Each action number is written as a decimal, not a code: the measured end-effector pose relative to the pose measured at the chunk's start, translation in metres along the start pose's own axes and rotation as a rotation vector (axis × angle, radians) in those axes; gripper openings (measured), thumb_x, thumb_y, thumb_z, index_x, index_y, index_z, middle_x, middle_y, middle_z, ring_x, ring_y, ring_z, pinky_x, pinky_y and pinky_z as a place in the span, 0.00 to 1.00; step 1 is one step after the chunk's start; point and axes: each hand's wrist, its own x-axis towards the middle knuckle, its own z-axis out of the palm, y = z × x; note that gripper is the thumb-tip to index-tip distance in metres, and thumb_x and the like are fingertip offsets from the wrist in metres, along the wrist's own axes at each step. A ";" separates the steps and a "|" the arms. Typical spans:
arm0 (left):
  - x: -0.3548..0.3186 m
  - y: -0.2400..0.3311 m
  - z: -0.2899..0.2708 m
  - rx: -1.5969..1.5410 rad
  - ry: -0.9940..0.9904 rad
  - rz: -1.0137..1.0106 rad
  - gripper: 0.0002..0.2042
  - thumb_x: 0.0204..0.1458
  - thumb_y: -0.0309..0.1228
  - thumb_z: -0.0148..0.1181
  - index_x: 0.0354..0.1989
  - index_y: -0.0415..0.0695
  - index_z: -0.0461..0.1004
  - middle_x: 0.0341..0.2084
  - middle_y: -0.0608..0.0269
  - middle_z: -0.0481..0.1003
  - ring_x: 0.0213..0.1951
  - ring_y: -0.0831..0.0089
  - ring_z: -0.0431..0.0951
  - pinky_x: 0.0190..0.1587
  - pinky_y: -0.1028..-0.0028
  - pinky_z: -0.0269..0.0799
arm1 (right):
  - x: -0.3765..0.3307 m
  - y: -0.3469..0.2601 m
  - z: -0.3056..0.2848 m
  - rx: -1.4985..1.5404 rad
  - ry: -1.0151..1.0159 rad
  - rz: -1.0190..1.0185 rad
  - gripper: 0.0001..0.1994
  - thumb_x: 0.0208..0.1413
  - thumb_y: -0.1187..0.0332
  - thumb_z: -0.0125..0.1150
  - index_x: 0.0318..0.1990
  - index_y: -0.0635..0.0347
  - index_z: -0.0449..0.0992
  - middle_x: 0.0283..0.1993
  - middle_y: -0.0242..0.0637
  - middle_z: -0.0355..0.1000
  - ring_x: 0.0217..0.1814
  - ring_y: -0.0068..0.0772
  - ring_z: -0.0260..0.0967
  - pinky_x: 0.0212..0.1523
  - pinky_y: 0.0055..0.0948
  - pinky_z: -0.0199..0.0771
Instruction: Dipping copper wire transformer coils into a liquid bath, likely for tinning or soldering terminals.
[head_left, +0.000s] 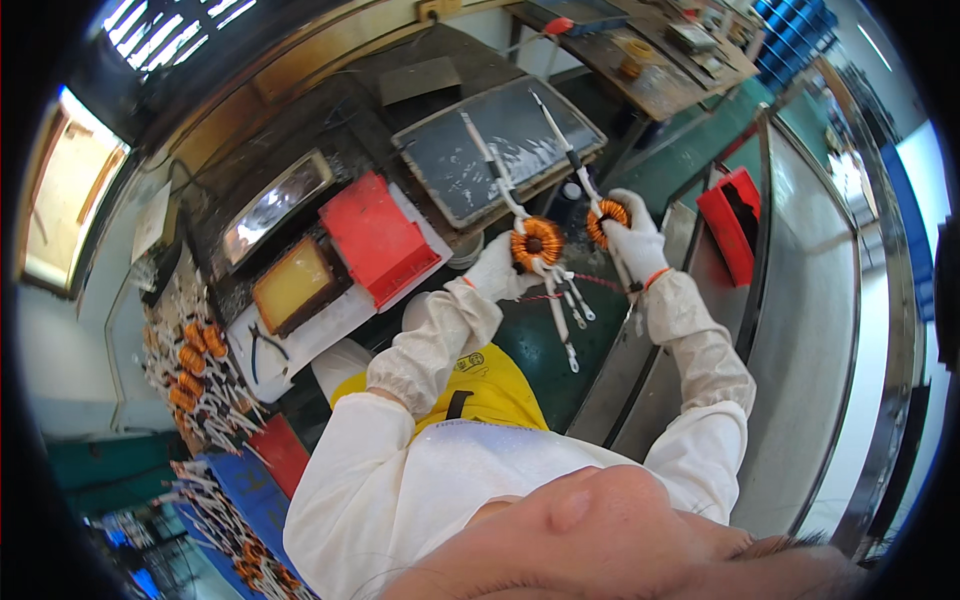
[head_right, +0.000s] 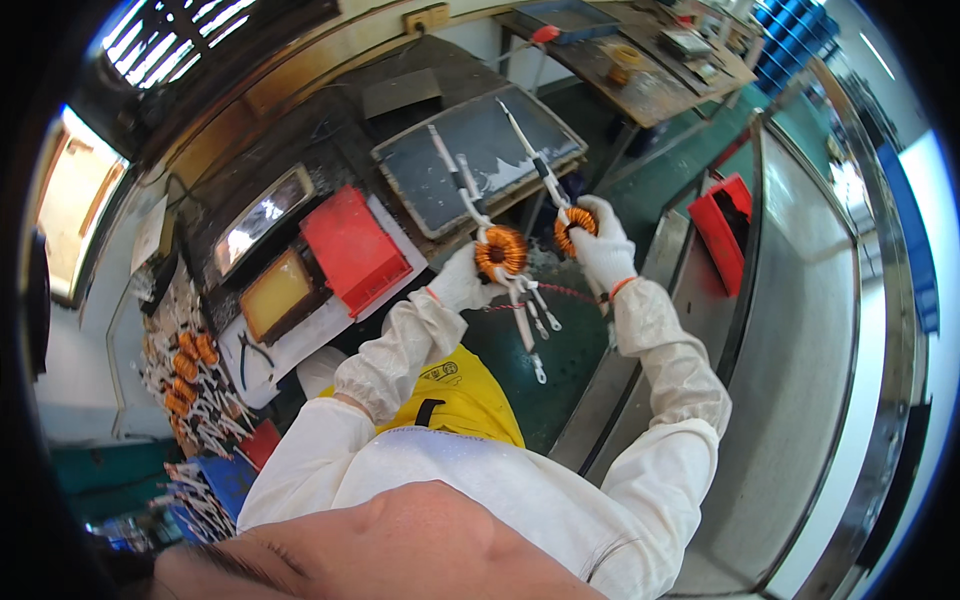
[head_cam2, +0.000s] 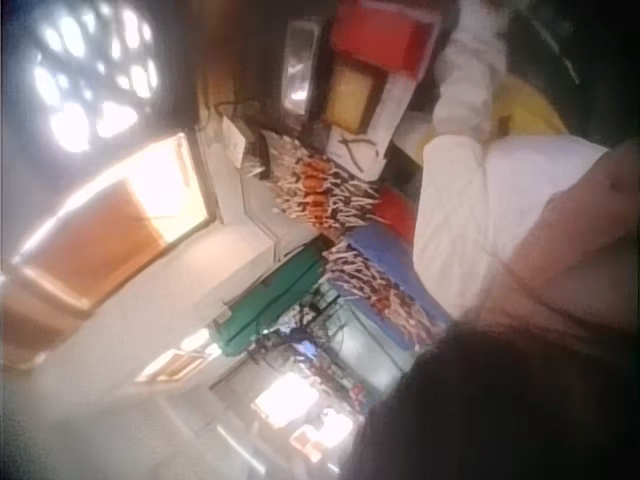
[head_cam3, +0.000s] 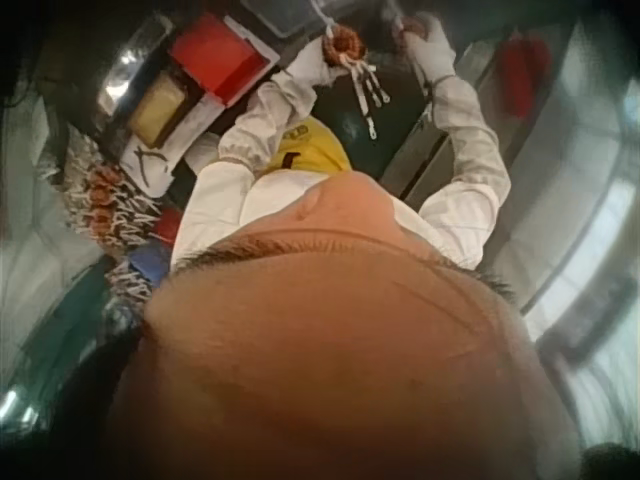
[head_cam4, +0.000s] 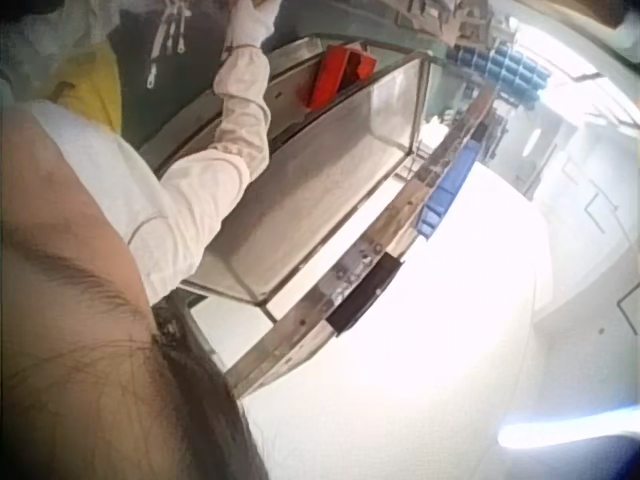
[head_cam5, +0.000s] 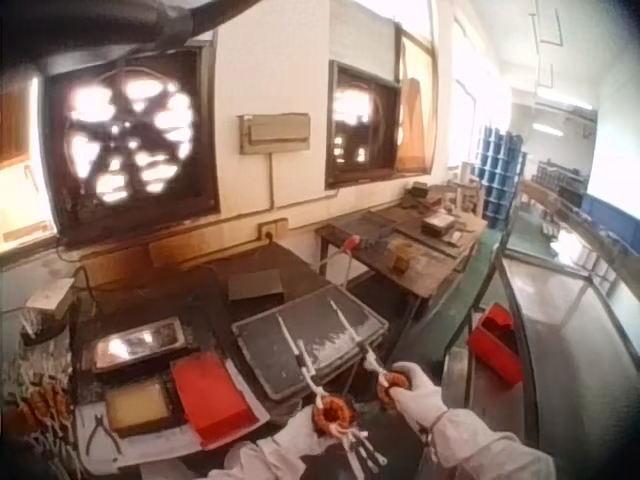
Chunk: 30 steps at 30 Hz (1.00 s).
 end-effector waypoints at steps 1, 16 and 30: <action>0.000 0.000 -0.002 0.041 -0.001 0.008 0.16 0.68 0.38 0.39 0.56 0.44 0.69 0.50 0.54 0.76 0.50 0.58 0.79 0.56 0.52 0.77 | 0.009 0.016 -0.022 -0.044 0.067 -0.135 0.23 0.51 0.74 0.61 0.58 0.58 0.71 0.51 0.43 0.74 0.54 0.37 0.74 0.56 0.31 0.72; -0.003 0.002 -0.028 -0.217 0.096 -0.210 0.23 0.70 0.46 0.35 0.57 0.38 0.66 0.48 0.45 0.75 0.47 0.51 0.80 0.48 0.54 0.83 | -0.007 0.093 -0.341 -1.326 0.610 0.293 0.17 0.55 0.62 0.63 0.53 0.44 0.75 0.53 0.40 0.75 0.58 0.47 0.72 0.55 0.42 0.74; -0.002 -0.016 0.015 -0.172 0.275 -0.316 0.22 0.70 0.46 0.35 0.57 0.43 0.66 0.50 0.50 0.73 0.49 0.51 0.79 0.50 0.49 0.81 | -0.053 0.124 -0.340 -1.090 0.734 0.571 0.16 0.52 0.63 0.69 0.48 0.51 0.75 0.52 0.45 0.75 0.56 0.54 0.73 0.53 0.44 0.74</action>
